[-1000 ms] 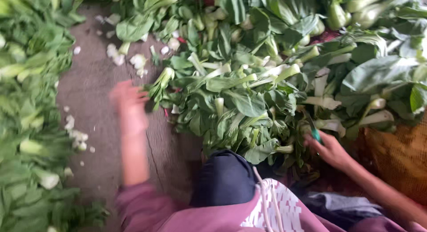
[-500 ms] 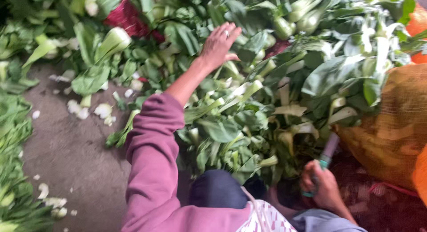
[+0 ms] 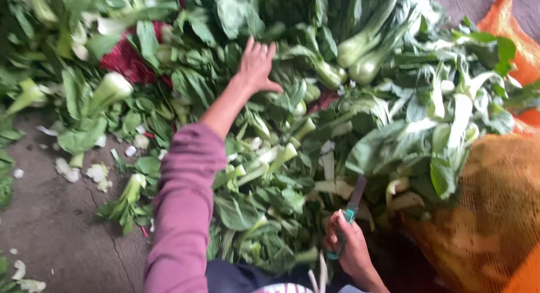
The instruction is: The person trims the base of bok choy stalks using a knife and discards the cut ends. They handle the vegetables one at a time, cutting and placing them aside.
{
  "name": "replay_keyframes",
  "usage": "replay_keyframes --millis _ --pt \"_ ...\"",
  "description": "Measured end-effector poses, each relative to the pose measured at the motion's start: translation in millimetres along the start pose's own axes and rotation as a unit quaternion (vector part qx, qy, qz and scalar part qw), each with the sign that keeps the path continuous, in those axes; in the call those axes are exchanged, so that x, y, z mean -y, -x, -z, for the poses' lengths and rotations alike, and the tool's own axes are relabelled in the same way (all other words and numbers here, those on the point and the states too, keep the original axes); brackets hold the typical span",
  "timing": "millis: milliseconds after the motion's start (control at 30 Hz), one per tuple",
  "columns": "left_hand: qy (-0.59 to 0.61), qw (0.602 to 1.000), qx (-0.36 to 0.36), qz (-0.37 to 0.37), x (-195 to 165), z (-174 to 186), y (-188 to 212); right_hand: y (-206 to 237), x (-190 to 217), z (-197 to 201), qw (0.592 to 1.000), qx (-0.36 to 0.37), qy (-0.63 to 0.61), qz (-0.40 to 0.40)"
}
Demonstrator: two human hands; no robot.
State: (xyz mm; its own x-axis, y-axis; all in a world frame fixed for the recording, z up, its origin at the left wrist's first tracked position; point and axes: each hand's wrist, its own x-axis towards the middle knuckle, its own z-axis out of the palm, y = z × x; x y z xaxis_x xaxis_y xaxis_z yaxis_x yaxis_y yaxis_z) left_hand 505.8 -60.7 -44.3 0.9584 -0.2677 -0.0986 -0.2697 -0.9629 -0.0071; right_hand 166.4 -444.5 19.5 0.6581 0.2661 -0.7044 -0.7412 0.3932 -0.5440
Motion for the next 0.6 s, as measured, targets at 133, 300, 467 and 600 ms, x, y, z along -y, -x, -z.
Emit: replay_keyframes --millis 133,300,467,600 --pt "0.078 0.986 -0.146 0.009 11.4 -14.4 20.3 -26.9 -3.2 -5.5 0.995 0.077 0.061 0.007" --pt "0.112 0.945 -0.243 0.190 27.9 -22.7 26.3 -48.7 -13.1 -8.1 0.993 0.088 0.063 -0.053" --pt "0.228 0.904 -0.129 0.337 9.5 -30.0 11.1 -48.4 -14.1 7.1 0.995 0.039 0.056 -0.071" --pt "0.249 0.912 -0.153 0.288 -7.8 -34.9 0.0 -51.1 -14.1 10.2 0.995 0.041 0.052 -0.074"
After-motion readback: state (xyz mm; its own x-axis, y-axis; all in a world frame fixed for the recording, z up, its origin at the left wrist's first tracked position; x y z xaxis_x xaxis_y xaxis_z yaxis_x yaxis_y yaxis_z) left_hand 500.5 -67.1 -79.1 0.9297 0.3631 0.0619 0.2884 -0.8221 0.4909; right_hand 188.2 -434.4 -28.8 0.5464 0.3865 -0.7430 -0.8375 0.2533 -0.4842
